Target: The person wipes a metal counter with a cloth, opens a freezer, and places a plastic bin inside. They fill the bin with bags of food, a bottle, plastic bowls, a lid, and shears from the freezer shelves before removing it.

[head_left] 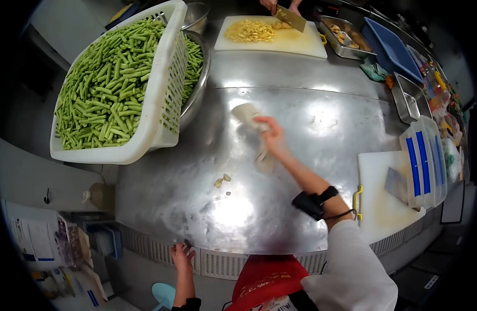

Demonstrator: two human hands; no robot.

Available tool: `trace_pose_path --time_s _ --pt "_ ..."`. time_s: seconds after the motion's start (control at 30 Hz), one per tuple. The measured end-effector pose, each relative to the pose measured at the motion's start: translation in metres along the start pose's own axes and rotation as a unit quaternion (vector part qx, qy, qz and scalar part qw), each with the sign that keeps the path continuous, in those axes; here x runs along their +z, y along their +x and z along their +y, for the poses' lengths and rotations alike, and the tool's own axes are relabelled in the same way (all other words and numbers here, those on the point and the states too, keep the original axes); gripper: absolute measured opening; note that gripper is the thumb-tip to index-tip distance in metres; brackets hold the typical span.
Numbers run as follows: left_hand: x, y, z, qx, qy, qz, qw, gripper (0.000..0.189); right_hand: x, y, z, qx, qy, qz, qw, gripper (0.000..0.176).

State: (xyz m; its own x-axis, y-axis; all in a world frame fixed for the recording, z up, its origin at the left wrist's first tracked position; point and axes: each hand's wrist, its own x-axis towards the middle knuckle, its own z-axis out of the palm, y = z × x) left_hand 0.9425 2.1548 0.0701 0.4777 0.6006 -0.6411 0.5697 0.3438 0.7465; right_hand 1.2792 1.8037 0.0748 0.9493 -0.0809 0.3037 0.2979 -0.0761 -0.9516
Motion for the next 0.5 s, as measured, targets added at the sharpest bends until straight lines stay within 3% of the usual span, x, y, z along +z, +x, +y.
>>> trace_pose_path --time_s 0.03,0.1,0.13,0.17,0.2,0.23,0.27,0.3,0.37,0.5 --pt "-0.001 -0.001 0.004 -0.006 0.026 -0.001 1.000 0.055 -0.029 0.015 0.009 -0.024 -0.001 0.035 0.999 0.045" --pt "0.009 0.004 0.021 -0.003 0.077 -0.009 0.997 0.050 -0.092 0.043 0.028 -0.026 -0.145 0.126 0.981 0.045" --pt "0.009 0.021 0.012 -0.003 0.099 -0.010 0.995 0.059 -0.118 0.054 0.047 -0.034 -0.205 0.191 0.959 0.046" --pt "0.012 0.033 0.007 -0.031 0.086 -0.017 0.996 0.075 -0.141 0.062 0.056 0.021 -0.322 0.206 0.924 0.048" --pt "0.015 0.046 -0.003 -0.064 0.072 -0.002 0.995 0.092 -0.152 0.070 0.066 0.056 -0.487 0.218 0.844 0.047" --pt "0.024 0.039 0.000 -0.066 0.078 0.001 0.995 0.107 -0.149 0.079 0.082 0.007 -0.563 0.270 0.781 0.044" --pt "0.029 0.045 -0.006 -0.088 0.095 0.042 0.991 0.114 -0.139 0.093 0.089 0.003 -0.547 0.238 0.802 0.046" --pt "0.031 0.052 -0.009 -0.099 0.061 0.065 0.991 0.108 -0.126 0.105 0.095 0.001 -0.532 0.204 0.822 0.049" --pt "0.039 0.041 0.005 -0.121 0.086 0.051 0.988 0.110 -0.082 0.132 0.089 0.014 -0.493 0.123 0.861 0.047" --pt "0.031 0.049 -0.001 -0.126 0.121 0.039 0.984 0.111 0.021 0.172 0.106 -0.082 -0.447 0.071 0.888 0.042"
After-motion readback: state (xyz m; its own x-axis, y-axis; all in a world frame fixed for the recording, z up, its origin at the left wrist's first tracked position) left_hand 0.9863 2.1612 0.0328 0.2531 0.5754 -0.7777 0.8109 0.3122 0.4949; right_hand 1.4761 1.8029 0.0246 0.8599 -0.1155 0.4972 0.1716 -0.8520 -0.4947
